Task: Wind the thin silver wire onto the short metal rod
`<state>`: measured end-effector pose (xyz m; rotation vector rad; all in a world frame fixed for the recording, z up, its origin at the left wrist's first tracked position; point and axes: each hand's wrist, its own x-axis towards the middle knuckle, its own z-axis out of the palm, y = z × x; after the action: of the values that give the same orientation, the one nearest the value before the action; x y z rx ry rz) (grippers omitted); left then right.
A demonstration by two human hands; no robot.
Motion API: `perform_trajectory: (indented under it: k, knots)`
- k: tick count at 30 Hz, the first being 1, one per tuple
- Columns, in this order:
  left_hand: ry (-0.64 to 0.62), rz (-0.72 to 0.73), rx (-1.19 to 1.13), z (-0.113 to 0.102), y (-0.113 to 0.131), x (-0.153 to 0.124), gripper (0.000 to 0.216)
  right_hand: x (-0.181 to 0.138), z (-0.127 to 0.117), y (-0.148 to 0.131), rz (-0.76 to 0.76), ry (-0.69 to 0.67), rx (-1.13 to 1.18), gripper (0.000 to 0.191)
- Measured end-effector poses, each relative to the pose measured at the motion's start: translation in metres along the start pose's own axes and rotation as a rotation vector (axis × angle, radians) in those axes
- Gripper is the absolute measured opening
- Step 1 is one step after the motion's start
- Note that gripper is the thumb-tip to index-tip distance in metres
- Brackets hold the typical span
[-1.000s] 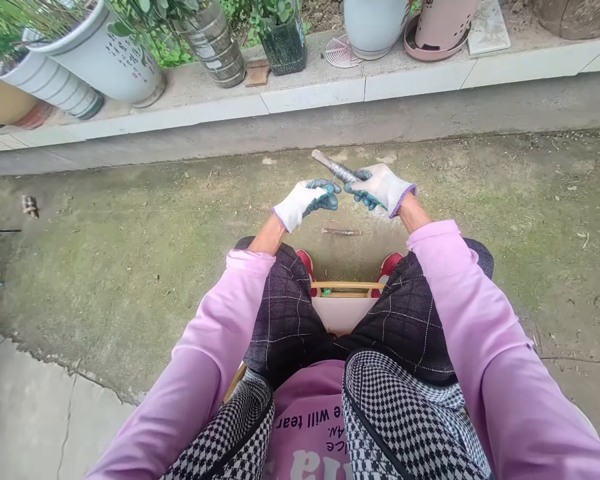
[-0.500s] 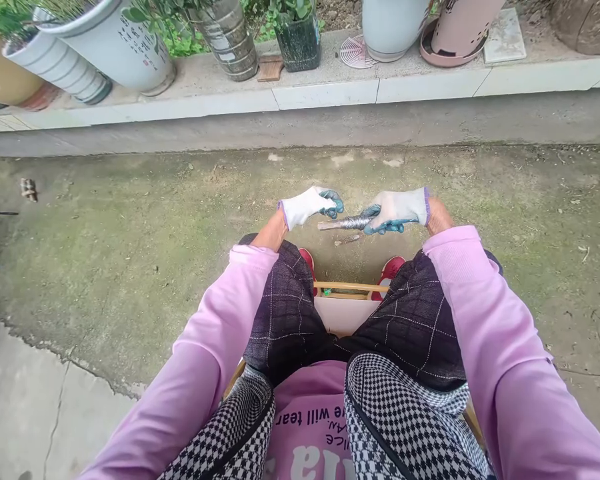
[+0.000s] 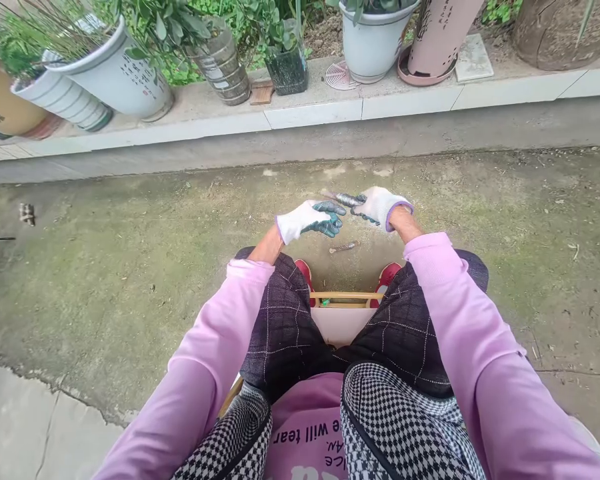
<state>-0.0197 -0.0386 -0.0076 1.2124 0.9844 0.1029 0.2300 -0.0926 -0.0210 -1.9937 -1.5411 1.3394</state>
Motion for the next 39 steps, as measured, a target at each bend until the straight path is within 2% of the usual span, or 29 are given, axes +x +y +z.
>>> perform_trajectory:
  k: [4,8,11,15,17,20,23,28,31,34,36,39]
  knots:
    - [0.01,-0.01,-0.131,-0.004,0.004,-0.006,0.03,-0.009,0.009,-0.019,0.026,0.161,0.463,0.041]
    - [0.099,0.013,-0.11,-0.005,0.007,-0.008,0.031,-0.02,0.008,-0.019,-0.079,0.108,0.777,0.059]
    - [0.147,0.054,-0.075,-0.005,0.007,-0.006,0.026,-0.025,0.002,-0.01,-0.161,-0.025,0.825,0.068]
    - [0.178,0.041,-0.009,-0.007,0.004,-0.003,0.029,-0.028,-0.003,0.003,-0.145,-0.223,0.755,0.068]
    - [0.191,0.071,0.033,-0.008,0.004,-0.006,0.029,-0.027,-0.003,0.005,-0.157,-0.234,0.761,0.065]
    - [0.236,0.155,0.075,-0.005,0.009,-0.017,0.026,-0.023,-0.004,0.004,-0.189,-0.053,0.887,0.058]
    - [0.302,0.203,0.083,0.0,0.014,-0.027,0.026,-0.017,-0.005,-0.001,-0.117,0.155,0.987,0.052]
    - [0.415,0.331,0.038,-0.002,0.009,-0.03,0.026,-0.011,-0.002,-0.009,-0.001,0.32,1.065,0.04]
    - [0.505,0.446,0.013,-0.01,0.002,-0.026,0.023,-0.007,-0.006,-0.006,0.038,0.376,1.087,0.039]
    - [0.561,0.486,0.02,-0.012,-0.005,-0.03,0.021,-0.001,-0.016,0.006,0.036,0.373,1.064,0.053]
    - [0.55,0.474,0.058,-0.009,-0.01,-0.038,0.023,0.003,-0.024,0.016,0.029,0.366,1.059,0.06]
    - [0.505,0.454,0.123,-0.002,-0.019,-0.05,0.026,0.006,-0.033,0.025,0.021,0.381,1.021,0.057]
